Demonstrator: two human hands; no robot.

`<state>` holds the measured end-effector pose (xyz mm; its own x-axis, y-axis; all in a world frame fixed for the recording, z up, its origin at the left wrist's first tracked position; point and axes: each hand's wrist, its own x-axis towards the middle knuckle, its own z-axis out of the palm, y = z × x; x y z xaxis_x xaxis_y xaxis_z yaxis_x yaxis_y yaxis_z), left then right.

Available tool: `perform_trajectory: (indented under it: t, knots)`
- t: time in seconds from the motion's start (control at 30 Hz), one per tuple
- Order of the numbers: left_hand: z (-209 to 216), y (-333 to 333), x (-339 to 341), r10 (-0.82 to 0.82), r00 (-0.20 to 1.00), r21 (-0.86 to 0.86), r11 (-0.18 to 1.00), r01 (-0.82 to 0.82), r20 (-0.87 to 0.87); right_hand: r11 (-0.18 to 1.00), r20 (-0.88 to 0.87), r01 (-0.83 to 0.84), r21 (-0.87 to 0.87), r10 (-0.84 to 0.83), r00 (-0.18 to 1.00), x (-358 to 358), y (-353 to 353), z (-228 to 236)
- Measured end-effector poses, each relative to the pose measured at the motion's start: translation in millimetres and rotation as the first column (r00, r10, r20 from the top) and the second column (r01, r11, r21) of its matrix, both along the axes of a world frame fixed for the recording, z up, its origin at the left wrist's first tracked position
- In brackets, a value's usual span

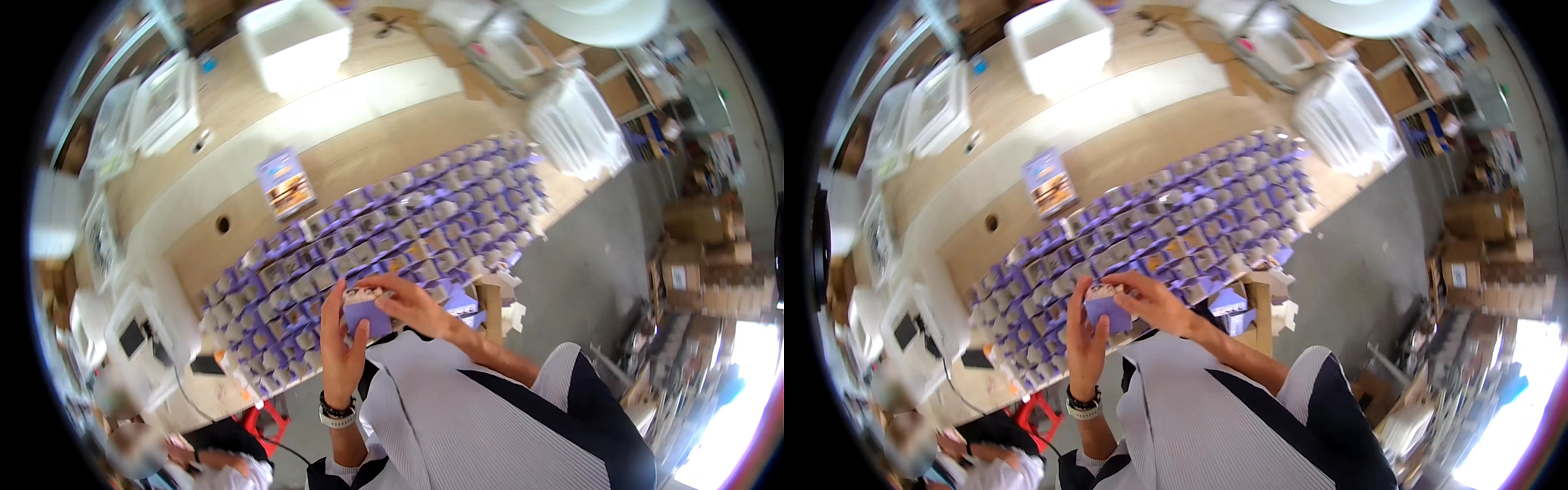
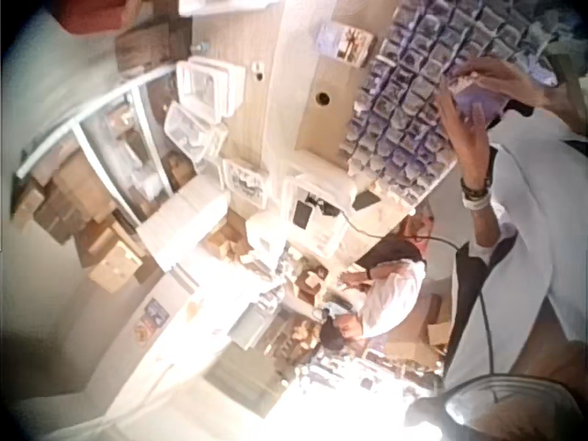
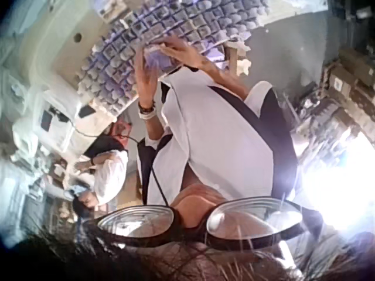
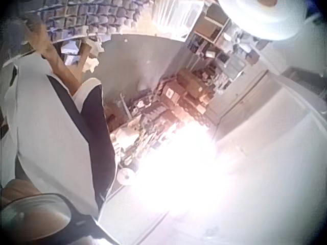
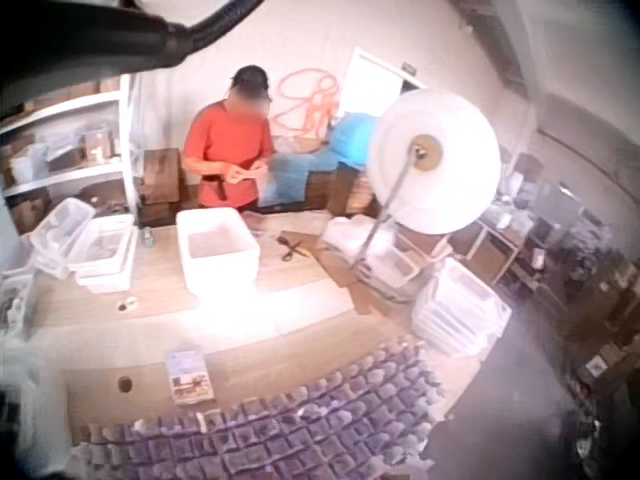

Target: The person assembles small purple boxes and places them into a larger blue box. The person picks up flat cardboard pieces from the table, folds them into small boxes, and then arranges these finished boxes inside a larger blue cardboard box.

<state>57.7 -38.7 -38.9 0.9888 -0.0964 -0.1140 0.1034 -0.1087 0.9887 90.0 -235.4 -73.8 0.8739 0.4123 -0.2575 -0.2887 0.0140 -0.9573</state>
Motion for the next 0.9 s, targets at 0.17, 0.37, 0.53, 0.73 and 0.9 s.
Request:
perform_trajectory:
  t: [0.17,0.37,0.53,0.73,0.9]
  knots:
    - [3,-60,-1,-0.096,0.995,-0.130,0.987,0.092,-0.026,0.934,0.166,0.326,-0.147,-0.302,0.939,-42,-42,40]
    - [26,-111,-2,-0.228,0.971,0.025,0.974,0.226,0.075,0.887,0.292,0.400,-0.230,-0.329,0.898,-67,-88,79]
    - [33,-142,-2,-0.303,0.945,0.120,0.950,0.289,0.122,0.821,0.354,0.523,-0.227,-0.431,0.830,-83,-107,75]
    - [45,-166,-7,-0.338,0.922,0.272,0.920,0.282,0.187,0.784,0.343,0.580,-0.219,-0.495,0.798,-87,-118,76]
    - [47,-172,-14,-0.318,0.928,0.295,0.921,0.253,0.196,0.770,0.427,0.598,-0.222,-0.475,0.770,-86,-123,80]
